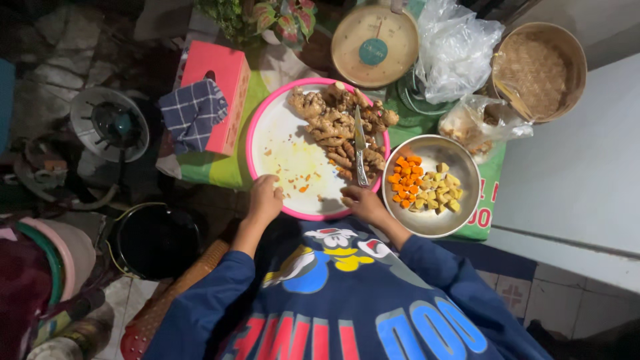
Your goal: The person peels and chops turmeric and ginger using a knife on a cutting board. They transfer the chopped pieces into a metal bowl. The person also handles a plastic bag containing additional ingredients.
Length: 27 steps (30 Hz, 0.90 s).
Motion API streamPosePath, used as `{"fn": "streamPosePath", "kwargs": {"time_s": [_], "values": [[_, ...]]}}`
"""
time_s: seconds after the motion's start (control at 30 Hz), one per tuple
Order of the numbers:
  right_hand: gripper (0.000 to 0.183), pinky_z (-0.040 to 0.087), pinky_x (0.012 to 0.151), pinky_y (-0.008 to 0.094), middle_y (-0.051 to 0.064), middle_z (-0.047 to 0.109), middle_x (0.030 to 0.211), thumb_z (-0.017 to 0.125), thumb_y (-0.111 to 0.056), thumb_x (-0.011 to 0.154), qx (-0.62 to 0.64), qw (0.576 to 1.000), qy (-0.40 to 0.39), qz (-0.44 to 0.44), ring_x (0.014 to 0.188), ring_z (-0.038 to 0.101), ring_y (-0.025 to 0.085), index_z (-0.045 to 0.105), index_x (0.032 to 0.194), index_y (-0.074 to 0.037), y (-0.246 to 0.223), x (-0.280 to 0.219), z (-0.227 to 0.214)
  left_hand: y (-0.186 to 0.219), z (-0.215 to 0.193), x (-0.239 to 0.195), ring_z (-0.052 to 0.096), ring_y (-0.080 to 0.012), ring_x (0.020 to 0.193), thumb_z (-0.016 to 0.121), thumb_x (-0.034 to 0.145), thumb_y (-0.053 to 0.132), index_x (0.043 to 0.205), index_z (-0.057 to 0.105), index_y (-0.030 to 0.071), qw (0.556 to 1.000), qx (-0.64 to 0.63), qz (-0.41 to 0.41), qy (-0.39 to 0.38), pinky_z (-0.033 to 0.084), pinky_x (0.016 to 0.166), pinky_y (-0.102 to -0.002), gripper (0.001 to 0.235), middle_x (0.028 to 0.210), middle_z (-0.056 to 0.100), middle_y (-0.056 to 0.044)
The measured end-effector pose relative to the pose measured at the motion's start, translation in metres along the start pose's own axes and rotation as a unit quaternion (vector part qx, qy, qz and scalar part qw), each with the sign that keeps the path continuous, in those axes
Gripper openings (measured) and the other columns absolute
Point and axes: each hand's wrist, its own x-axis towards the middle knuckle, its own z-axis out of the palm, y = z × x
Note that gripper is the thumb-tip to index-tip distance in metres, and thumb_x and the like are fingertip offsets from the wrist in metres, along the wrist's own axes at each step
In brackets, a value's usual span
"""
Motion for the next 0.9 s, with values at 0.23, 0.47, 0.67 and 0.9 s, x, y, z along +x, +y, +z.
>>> {"fn": "streamPosePath", "kwargs": {"time_s": [0.23, 0.47, 0.67, 0.9], "values": [[0.075, 0.044, 0.104, 0.051, 0.034, 0.045, 0.139, 0.07, -0.006, 0.073, -0.225, 0.964, 0.11, -0.087, 0.123, 0.049, 0.052, 0.043, 0.142, 0.003, -0.011, 0.074, 0.056, -0.017, -0.037, 0.008, 0.058, -0.0386, 0.115, 0.069, 0.077, 0.007, 0.105, 0.069, 0.002, 0.984, 0.076, 0.082, -0.139, 0.046, 0.098, -0.049, 0.028, 0.111, 0.066, -0.018], [0.048, 0.044, 0.108, 0.052, 0.026, 0.054, 0.131, 0.068, -0.016, 0.086, -0.299, 0.934, 0.195, 0.006, 0.126, 0.051, 0.049, 0.058, 0.131, -0.004, -0.029, 0.092, 0.098, -0.042, -0.06, 0.042, 0.054, -0.0366, 0.121, 0.073, 0.08, 0.013, 0.108, 0.071, 0.006, 0.967, 0.115, 0.057, -0.221, 0.044, 0.101, -0.052, 0.03, 0.116, 0.064, -0.016], [0.054, 0.047, 0.106, 0.05, 0.026, 0.053, 0.138, 0.07, 0.0, 0.075, -0.248, 0.92, 0.292, -0.076, 0.125, 0.052, 0.046, 0.059, 0.128, -0.003, -0.059, 0.082, 0.07, -0.055, -0.058, 0.055, 0.053, -0.0376, 0.122, 0.072, 0.08, 0.013, 0.111, 0.071, 0.006, 0.956, 0.105, 0.091, -0.257, 0.043, 0.101, -0.052, 0.032, 0.118, 0.064, -0.017], [0.095, 0.038, 0.102, 0.059, 0.032, 0.048, 0.135, 0.089, -0.024, 0.058, -0.282, 0.9, 0.31, -0.12, 0.127, 0.041, 0.055, 0.048, 0.139, 0.003, -0.108, 0.139, 0.002, -0.054, -0.067, 0.053, 0.056, -0.0369, 0.121, 0.07, 0.08, 0.01, 0.11, 0.071, 0.006, 0.953, 0.083, 0.127, -0.261, 0.046, 0.1, -0.049, 0.031, 0.118, 0.065, -0.017]]}}
